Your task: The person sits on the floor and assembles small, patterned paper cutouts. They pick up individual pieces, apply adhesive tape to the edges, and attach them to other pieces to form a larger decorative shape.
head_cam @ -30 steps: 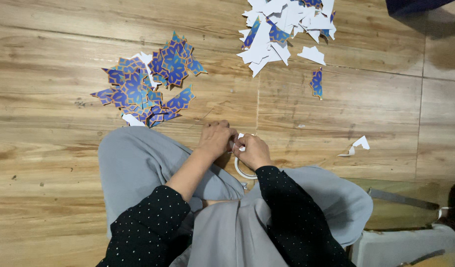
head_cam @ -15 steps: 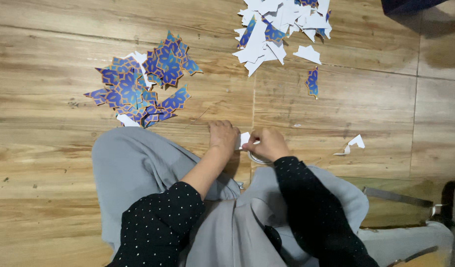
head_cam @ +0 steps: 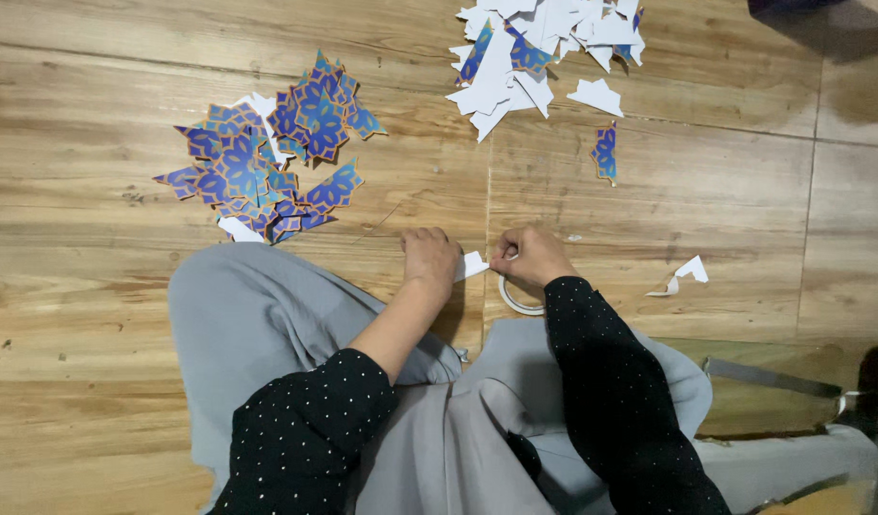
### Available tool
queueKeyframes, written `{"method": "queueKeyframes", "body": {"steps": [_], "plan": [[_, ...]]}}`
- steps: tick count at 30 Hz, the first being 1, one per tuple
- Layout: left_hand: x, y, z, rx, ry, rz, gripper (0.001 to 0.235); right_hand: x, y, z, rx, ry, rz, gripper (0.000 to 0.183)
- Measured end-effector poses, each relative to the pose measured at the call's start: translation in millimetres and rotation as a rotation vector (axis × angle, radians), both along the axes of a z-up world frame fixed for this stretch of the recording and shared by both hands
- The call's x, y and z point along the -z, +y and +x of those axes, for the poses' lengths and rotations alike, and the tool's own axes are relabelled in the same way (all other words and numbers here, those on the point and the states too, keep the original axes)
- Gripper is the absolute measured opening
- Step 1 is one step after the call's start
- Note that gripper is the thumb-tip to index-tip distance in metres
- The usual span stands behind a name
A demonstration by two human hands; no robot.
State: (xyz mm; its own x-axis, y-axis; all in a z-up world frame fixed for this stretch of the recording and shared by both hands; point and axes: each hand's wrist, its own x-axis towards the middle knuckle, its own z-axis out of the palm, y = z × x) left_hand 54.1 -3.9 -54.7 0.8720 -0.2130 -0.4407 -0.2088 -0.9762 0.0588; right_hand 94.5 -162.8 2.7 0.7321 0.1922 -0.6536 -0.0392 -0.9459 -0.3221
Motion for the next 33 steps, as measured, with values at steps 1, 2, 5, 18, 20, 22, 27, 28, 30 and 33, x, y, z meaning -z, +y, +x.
{"method": "queueKeyframes", "body": {"steps": [1, 2, 5, 18, 20, 22, 27, 28, 30, 33], "plan": [[-2, 1, -1, 0.0, 0.002, 0.0, 0.029, 5, -2, -1, 0.0, 0.002, 0.0, 0.025], [-4, 1, -1, 0.014, 0.001, -0.009, 0.029, 9, -4, -1, 0.014, 0.016, 0.009, 0.023], [0, 1, -1, 0.024, -0.003, -0.018, 0.029, 14, -7, 0, 0.025, 0.025, 0.016, 0.023], [0, 2, 1, 0.03, 0.001, -0.039, 0.028, 13, -4, -2, 0.042, 0.025, 0.005, 0.021], [-4, 2, 1, 0.027, 0.0, -0.031, 0.027, 12, -4, -2, 0.044, 0.028, 0.002, 0.021], [-6, 3, 0, 0.023, 0.0, -0.023, 0.027, 15, -5, -2, 0.045, 0.031, 0.0, 0.022], [-4, 2, 0, 0.013, 0.004, -0.031, 0.027, 12, 0, -1, 0.051, 0.045, -0.051, 0.024], [-6, 3, 0, 0.013, 0.003, -0.031, 0.027, 11, 2, -1, 0.051, 0.044, -0.051, 0.024], [-8, 3, 0, 0.019, 0.006, -0.021, 0.026, 7, 4, -3, 0.036, 0.023, -0.105, 0.022], [-8, 5, 1, 0.068, -0.005, -0.01, 0.028, -2, 8, -4, -0.014, 0.007, -0.191, 0.023]]}}
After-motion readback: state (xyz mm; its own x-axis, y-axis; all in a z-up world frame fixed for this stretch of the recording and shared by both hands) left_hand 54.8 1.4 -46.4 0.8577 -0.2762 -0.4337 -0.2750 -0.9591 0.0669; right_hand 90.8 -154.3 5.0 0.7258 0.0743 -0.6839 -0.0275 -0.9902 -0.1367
